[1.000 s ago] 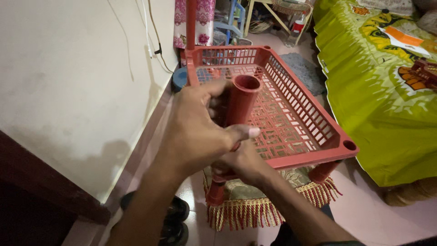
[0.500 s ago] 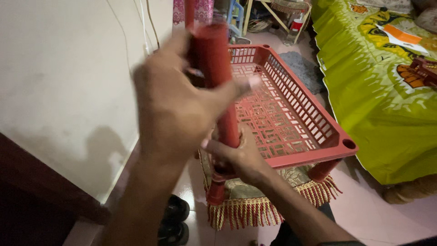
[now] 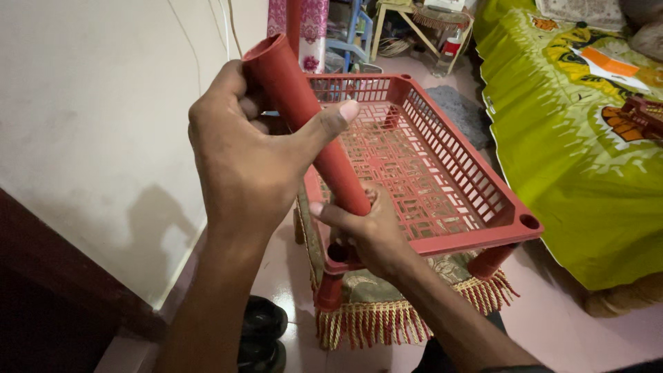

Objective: The person takes apart a red plastic multi-tier cart, pulling the tubular legs out of the basket tiers by hand. They set the detached tubes and baskets on the floor and on a nearby bed as the cart comes apart.

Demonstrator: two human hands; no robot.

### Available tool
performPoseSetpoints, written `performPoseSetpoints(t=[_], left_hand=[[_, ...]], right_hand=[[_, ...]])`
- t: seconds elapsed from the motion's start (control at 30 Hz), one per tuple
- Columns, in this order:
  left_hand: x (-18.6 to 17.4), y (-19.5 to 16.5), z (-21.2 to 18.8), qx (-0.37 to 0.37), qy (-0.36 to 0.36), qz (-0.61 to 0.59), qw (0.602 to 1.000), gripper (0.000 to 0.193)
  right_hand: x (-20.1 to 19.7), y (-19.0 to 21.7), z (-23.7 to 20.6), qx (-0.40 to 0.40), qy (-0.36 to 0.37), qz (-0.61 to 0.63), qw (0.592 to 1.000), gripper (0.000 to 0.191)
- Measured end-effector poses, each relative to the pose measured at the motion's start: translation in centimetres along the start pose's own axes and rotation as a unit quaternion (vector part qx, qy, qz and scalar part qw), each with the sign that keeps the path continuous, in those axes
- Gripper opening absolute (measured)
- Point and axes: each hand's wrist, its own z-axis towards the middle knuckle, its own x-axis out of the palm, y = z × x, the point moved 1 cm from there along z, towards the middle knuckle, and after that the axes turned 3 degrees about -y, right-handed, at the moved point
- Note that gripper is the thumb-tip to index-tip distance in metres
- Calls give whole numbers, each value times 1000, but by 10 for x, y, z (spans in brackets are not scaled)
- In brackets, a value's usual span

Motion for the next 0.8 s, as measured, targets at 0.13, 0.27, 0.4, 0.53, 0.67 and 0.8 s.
performPoseSetpoints(t=[0.13,0.27,0.4,0.53,0.67,0.8], left_hand=[[-1,8,-8,-62,-61,3,996,58],[-5,20,-28,-130,-99,-198,966,53],[-7,36,-43,-330,-80,-222,914,34],[0,41,-54,-345,-81,-228,907,33],[7,42,-60,-357,-93,-217,904,30],[17,38,-73,-370,-102,-192,903,29]], right_hand=[[-8,5,6,-7,-25,65,998,39],[-32,15,12,-14,-59,203,977,44],[-55,16,17,4,-155,324,933,36],[-66,11,15,-10,-120,332,936,26],[-74,5,11,10,-121,336,934,19],[-84,1,7,30,-107,334,936,17]])
